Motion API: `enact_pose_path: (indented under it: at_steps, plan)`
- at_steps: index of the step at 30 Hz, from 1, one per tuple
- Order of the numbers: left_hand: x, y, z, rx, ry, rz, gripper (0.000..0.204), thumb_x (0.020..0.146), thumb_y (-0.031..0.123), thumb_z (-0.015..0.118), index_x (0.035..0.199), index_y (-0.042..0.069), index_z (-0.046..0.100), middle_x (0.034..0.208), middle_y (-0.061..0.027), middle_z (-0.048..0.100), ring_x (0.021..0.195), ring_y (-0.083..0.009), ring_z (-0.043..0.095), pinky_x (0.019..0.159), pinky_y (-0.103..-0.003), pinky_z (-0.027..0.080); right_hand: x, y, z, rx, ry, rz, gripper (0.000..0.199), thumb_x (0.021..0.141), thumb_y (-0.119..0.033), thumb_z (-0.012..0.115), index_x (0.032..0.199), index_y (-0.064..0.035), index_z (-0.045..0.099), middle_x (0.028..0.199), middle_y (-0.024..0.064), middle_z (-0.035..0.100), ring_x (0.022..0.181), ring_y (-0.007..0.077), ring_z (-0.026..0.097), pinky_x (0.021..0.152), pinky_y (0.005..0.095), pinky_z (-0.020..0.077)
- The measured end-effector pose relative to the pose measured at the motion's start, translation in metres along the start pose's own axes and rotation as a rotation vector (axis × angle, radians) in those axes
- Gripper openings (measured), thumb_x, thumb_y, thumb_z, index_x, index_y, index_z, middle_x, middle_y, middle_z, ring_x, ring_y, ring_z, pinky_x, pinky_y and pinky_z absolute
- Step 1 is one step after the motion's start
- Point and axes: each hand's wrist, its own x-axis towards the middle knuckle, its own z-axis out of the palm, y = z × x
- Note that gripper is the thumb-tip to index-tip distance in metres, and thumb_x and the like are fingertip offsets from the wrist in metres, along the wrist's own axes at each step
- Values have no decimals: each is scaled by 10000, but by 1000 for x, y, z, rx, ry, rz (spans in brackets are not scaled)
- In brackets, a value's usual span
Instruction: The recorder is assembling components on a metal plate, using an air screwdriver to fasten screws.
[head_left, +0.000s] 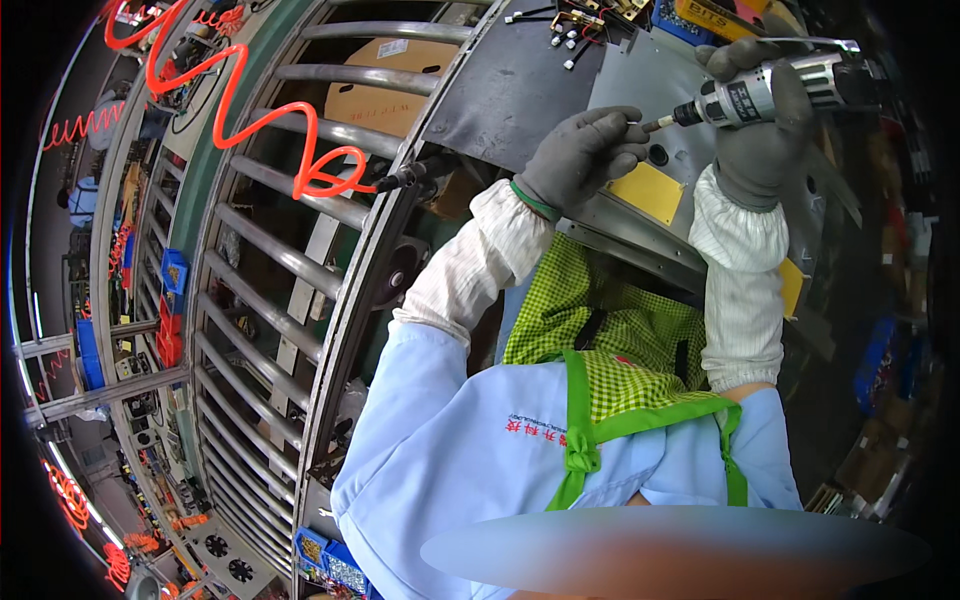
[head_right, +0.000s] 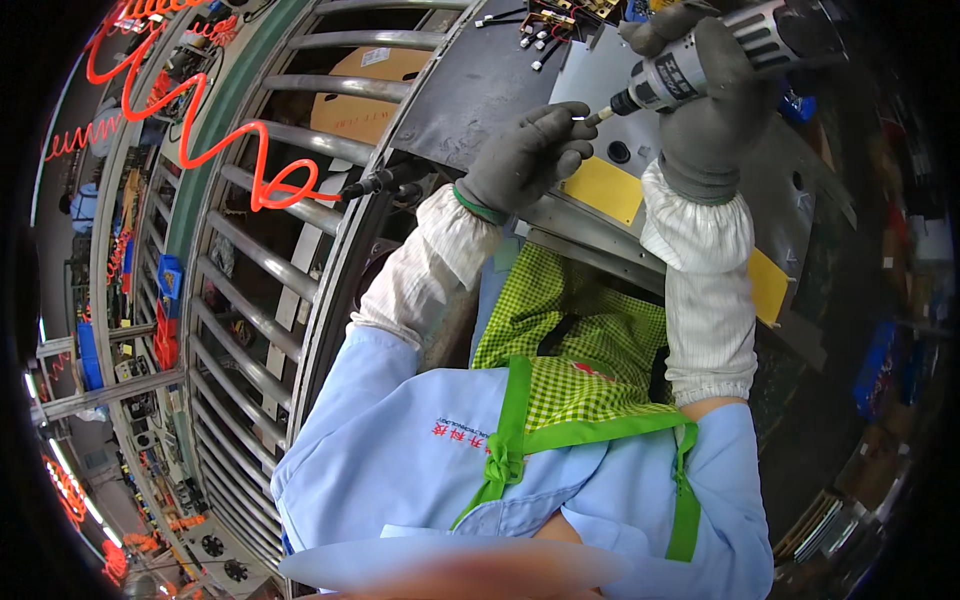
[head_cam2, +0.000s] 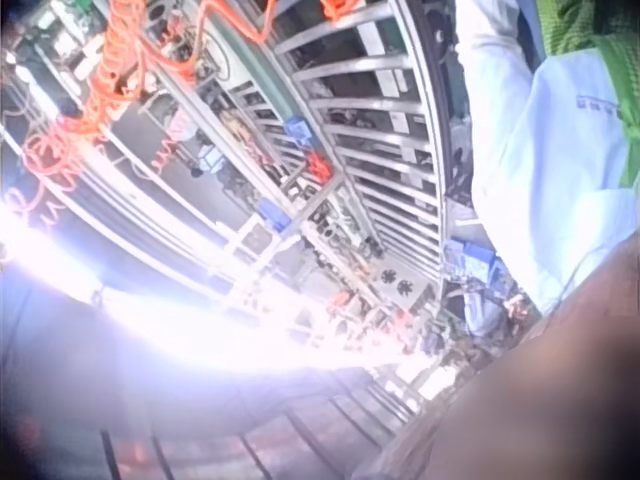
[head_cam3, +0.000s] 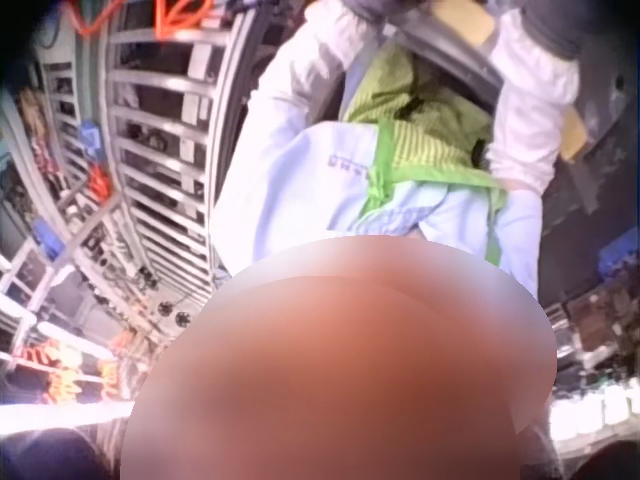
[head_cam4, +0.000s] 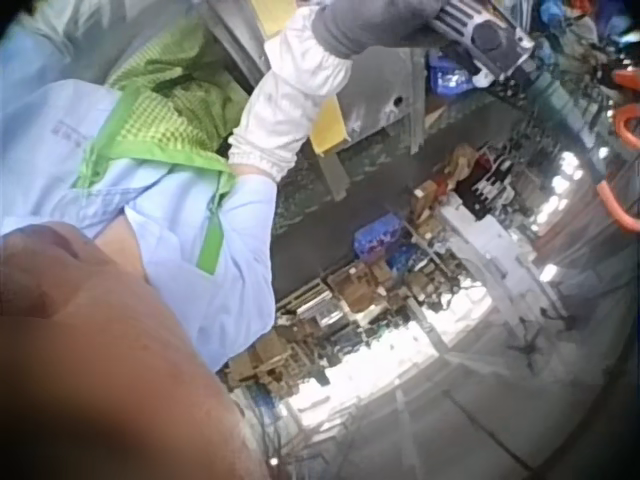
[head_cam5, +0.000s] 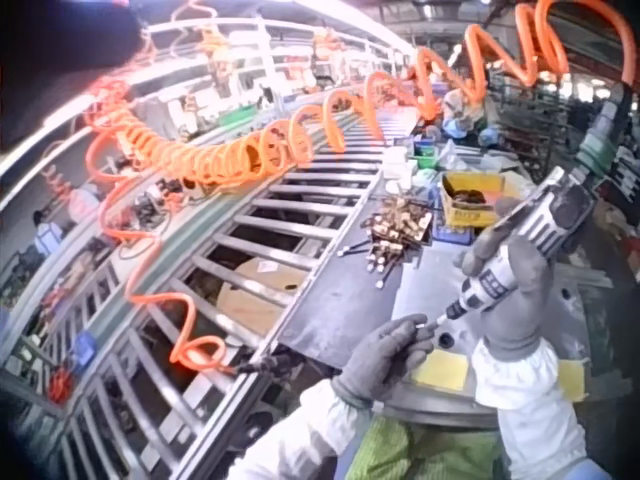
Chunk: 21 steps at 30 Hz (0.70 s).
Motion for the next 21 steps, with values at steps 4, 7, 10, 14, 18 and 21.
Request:
enact_pose_path:
  at_steps: [4,7,10,14,18,21]
  plan:
    - [1,-4,-3,-114,-24,13,366,1005,152,497,1309,-45,447,1027,-101,597,819,-126,619,681,-208,577,-2,0,1,-104,25,-9,441,881,-223,499,1254,12,515,926,113,670,807,240,642,868,485,515]
    - [-1,-8,-4,-126,-3,37,342,1007,150,493,1290,-38,457,1021,-97,599,820,-129,620,669,-214,581,-2,-2,3,-95,12,19,447,878,-221,493,1256,17,500,906,120,662,797,243,635,869,486,516]
    - [-3,-9,-4,-114,-28,22,316,1007,147,491,1264,-35,467,1008,-90,602,817,-128,620,662,-215,581,-1,-1,4,19,73,14,441,868,-205,476,1244,25,490,886,130,650,768,245,624,859,489,517]
    - [-5,-11,0,-146,-72,-16,284,1006,154,497,1219,-33,495,990,-83,602,809,-118,614,636,-199,560,0,0,2,-19,79,2,452,862,-211,485,1246,26,493,887,136,652,768,251,626,850,496,516]
    - [-5,-9,4,-137,-22,-71,290,1002,197,522,1190,-24,525,901,-56,605,707,-92,591,566,-169,521,-5,1,-3,78,-62,38,485,864,-239,492,1273,23,496,917,116,630,778,231,591,854,491,473]
    - [-5,-6,6,-133,-9,-233,260,999,237,535,1098,-2,563,784,-14,589,587,-54,537,477,-142,453,-10,1,-4,130,-155,65,515,867,-270,504,1298,12,494,929,94,604,779,212,557,861,477,439]
